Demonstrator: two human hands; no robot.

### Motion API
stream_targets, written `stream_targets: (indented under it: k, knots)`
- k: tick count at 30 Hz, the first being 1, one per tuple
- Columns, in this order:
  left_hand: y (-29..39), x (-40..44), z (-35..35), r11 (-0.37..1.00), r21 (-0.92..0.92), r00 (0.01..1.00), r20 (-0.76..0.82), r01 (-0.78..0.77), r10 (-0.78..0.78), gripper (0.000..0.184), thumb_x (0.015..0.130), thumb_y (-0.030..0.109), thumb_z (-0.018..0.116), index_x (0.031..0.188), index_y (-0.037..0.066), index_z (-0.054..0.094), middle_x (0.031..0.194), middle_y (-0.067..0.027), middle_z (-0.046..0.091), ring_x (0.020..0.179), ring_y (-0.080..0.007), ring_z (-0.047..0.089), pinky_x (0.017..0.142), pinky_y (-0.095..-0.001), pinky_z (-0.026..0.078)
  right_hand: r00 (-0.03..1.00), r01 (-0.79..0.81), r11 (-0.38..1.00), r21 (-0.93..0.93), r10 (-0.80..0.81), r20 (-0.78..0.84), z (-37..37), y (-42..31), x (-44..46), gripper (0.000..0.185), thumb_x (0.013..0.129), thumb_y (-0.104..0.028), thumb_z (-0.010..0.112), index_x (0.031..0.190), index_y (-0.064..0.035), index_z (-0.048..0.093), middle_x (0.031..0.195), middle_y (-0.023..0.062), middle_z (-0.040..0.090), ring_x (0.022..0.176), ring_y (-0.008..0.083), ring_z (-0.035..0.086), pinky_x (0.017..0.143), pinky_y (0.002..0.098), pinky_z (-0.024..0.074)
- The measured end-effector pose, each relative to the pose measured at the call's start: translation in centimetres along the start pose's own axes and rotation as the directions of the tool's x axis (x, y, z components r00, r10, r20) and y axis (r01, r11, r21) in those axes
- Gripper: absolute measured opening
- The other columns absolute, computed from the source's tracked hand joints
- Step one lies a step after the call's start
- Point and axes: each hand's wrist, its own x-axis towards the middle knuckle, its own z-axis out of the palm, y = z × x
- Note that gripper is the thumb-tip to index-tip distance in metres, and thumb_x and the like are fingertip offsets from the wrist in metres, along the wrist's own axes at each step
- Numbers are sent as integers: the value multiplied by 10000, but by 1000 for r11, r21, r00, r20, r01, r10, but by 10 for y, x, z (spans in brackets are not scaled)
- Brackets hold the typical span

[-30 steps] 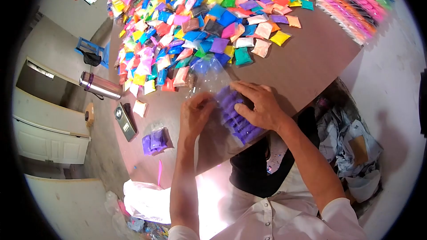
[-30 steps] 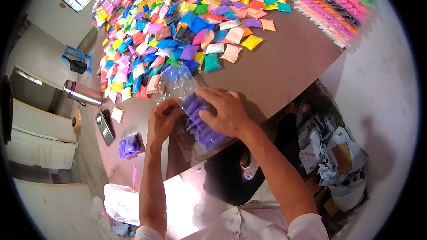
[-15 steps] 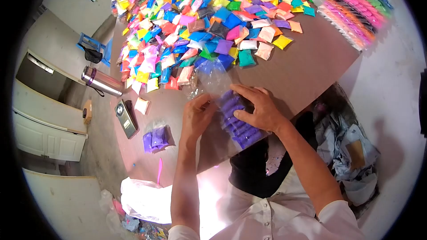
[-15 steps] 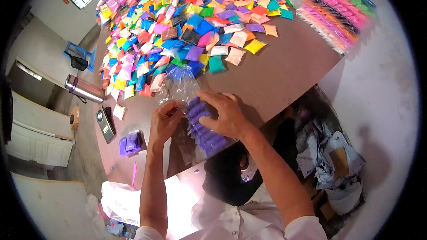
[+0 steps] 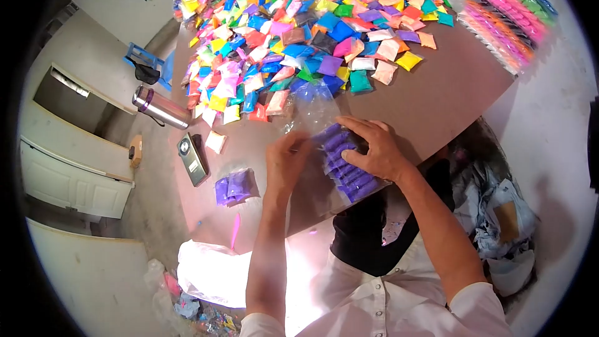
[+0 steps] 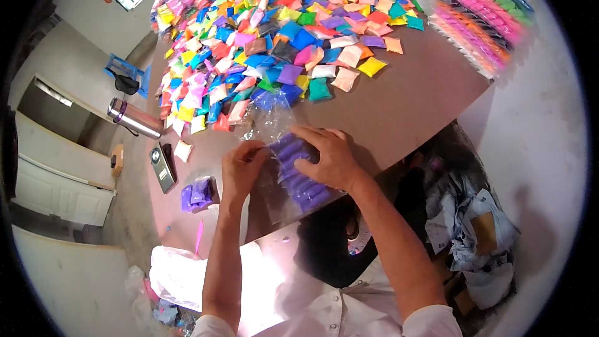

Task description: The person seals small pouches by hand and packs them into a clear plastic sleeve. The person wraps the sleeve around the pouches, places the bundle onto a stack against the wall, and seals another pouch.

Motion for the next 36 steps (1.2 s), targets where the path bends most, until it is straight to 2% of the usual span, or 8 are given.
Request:
stream_targets:
  k: [4, 7, 8, 10, 23, 25, 28, 36]
  knots:
    - [2, -12, -27, 994, 107, 999, -50, 0, 5, 187, 925, 99, 808, 1098, 29, 783, 907, -68, 787, 783, -140, 730, 714, -306, 576, 1000, -2, 1000, 0, 2, -21, 1, 1, -1, 698, 826, -292, 776, 1486, -144, 606, 1479, 117, 653, 1339, 286, 616, 1202, 485, 332]
    - [-7, -25, -82, 857, 513, 981, -184, 51, 52, 227, 909, 149, 830, 1101, 36, 785, 987, -113, 794, 778, -194, 727, 719, -324, 579, 1000, -18, 1000, -3, 18, -22, 1, 2, -2, 703, 820, -301, 779, 1484, -145, 608, 1467, 119, 663, 1329, 289, 621, 1201, 488, 333]
    - [-9, -31, -100, 811, 562, 977, -208, 163, -52, 254, 894, 195, 804, 1107, 58, 788, 1078, -148, 787, 967, -357, 757, 860, -421, 590, 1000, -24, 1000, -5, 24, -10, 1, 3, -1, 730, 815, -304, 786, 1502, -148, 597, 1479, 118, 658, 1331, 284, 619, 1212, 477, 325]
    - [-12, -44, -128, 678, 719, 984, -177, 155, -37, 288, 883, 232, 782, 1117, 65, 793, 1103, -154, 786, 1028, -379, 749, 910, -438, 583, 1000, -18, 1000, 4, 18, -13, 1, 1, 0, 727, 814, -302, 785, 1500, -149, 600, 1479, 120, 659, 1330, 284, 620, 1212, 476, 325]
    - [-27, -57, -156, 796, 589, 987, -13, 139, -163, 395, 829, 117, 737, 1206, 0, 754, 1056, -176, 776, 936, -321, 768, 834, -387, 591, 999, 12, 1000, -5, -12, -48, 2, 0, 0, 680, 818, -306, 777, 1460, -139, 628, 1424, 118, 685, 1308, 298, 632, 1194, 495, 343]
    - [-23, -61, -158, 836, 544, 996, 9, 72, -91, 408, 817, 88, 774, 1213, -6, 747, 991, -114, 749, 749, -177, 674, 716, -337, 560, 1000, -17, 1000, 0, 17, -24, 0, 0, 0, 700, 815, -302, 782, 1479, -146, 621, 1453, 124, 670, 1333, 286, 619, 1212, 483, 328]
    - [-10, -65, -153, 814, 563, 982, 19, 143, -185, 400, 817, 117, 759, 1194, -19, 751, 1110, -184, 763, 829, -281, 742, 780, -376, 592, 999, -40, 999, 7, 40, 6, 0, 0, 0, 723, 812, -299, 788, 1498, -154, 613, 1483, 130, 656, 1358, 273, 606, 1231, 470, 313]
    - [-4, -65, -154, 846, 530, 995, 45, 55, -93, 333, 810, 48, 789, 1136, -9, 753, 993, -132, 747, 760, -199, 708, 719, -324, 564, 998, -55, 998, -4, 55, 4, -2, -1, -1, 721, 815, -302, 788, 1498, -152, 614, 1490, 122, 653, 1358, 267, 606, 1231, 463, 314]
